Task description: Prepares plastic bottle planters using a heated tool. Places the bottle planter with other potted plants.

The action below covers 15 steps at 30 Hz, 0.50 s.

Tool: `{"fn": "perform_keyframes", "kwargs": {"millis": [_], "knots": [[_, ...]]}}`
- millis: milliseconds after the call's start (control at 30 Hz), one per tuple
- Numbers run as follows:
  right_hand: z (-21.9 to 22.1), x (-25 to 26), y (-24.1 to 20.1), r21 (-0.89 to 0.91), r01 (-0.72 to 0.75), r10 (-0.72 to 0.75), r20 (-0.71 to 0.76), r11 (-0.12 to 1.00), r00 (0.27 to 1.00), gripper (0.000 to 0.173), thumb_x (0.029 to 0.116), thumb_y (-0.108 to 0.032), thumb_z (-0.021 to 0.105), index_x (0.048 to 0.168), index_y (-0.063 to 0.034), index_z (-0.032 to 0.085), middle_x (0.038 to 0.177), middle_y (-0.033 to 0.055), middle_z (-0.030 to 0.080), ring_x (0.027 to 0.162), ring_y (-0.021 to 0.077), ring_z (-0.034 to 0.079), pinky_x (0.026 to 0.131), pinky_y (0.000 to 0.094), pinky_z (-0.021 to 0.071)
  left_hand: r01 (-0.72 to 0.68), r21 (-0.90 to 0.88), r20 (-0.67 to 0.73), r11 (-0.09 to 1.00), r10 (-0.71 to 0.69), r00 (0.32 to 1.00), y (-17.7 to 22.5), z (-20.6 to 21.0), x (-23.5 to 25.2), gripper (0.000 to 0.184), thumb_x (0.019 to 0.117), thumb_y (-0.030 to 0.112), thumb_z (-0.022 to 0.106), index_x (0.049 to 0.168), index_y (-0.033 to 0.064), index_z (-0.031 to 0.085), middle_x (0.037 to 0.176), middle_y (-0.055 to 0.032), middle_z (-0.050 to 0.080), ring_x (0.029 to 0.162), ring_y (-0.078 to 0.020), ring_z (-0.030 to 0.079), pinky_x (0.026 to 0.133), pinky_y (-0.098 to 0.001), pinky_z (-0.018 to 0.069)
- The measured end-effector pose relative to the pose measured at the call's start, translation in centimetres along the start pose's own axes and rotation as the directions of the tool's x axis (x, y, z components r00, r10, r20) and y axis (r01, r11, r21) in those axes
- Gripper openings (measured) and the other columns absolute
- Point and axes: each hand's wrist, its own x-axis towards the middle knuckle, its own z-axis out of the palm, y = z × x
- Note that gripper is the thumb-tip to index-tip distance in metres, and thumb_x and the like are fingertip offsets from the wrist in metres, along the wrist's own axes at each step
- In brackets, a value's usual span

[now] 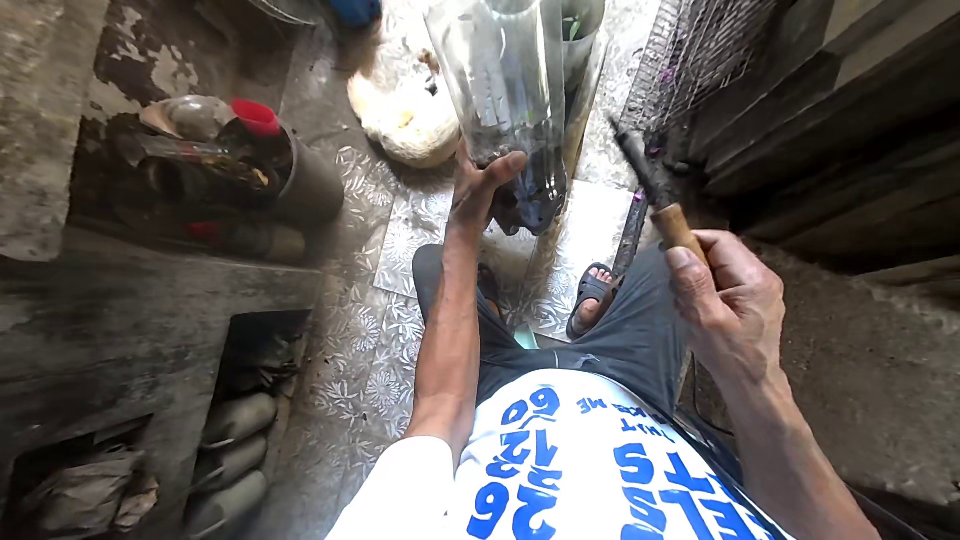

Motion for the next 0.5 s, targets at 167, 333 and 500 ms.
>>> {"fn": "perform_keyframes", "kwargs": {"millis": [167, 333, 500], "knots": [[0.0, 0.3, -0.1, -0.052, -0.042, 0.045, 0.052, 0.998, 0.998, 0.030, 0.1070, -0.037, 0.052, 0.121, -0.0131, 0.064, 0.071, -0.0060, 0.055, 0.052, 0.0017, 0.049, 0.047, 0.0212, 0.0441, -0.104, 0.082, -0.093, 0.991, 0.112, 0.989, 0.0, 1.8, 0.9, 0.110, 0.0666, 0.034, 0.093, 0.152, 0.0008, 0.032, 0.127, -0.0139, 0.063, 0.109, -0.0191, 0.068, 0.093, -0.0384, 0.0605], [1.2, -1.6, 0.2, -0.154, 0.055, -0.047, 0.056, 0.987, 0.997, 0.033, 0.1067, -0.035, 0.052, 0.113, -0.0076, 0.068, 0.068, -0.0061, 0.057, 0.053, -0.0007, 0.047, 0.048, 0.0190, 0.0413, -0.163, 0.126, -0.219, 0.978, 0.188, 0.958, 0.6, 3.3, 2.1, 0.097, 0.0718, 0.021, 0.091, 0.148, 0.0004, 0.036, 0.127, -0.0174, 0.062, 0.111, -0.0219, 0.067, 0.093, -0.0384, 0.0608], [2.2, -2.1, 0.7, -0.181, 0.089, -0.080, 0.053, 0.979, 0.995, 0.031, 0.1064, -0.032, 0.053, 0.110, -0.0070, 0.071, 0.066, -0.0039, 0.056, 0.052, 0.0010, 0.048, 0.049, 0.0208, 0.0414, -0.115, 0.171, -0.265, 0.979, 0.158, 0.951, 0.9, 4.0, 2.6, 0.099, 0.0718, 0.023, 0.093, 0.149, 0.0015, 0.035, 0.129, -0.0190, 0.061, 0.112, -0.0219, 0.067, 0.094, -0.0374, 0.0605]]}}
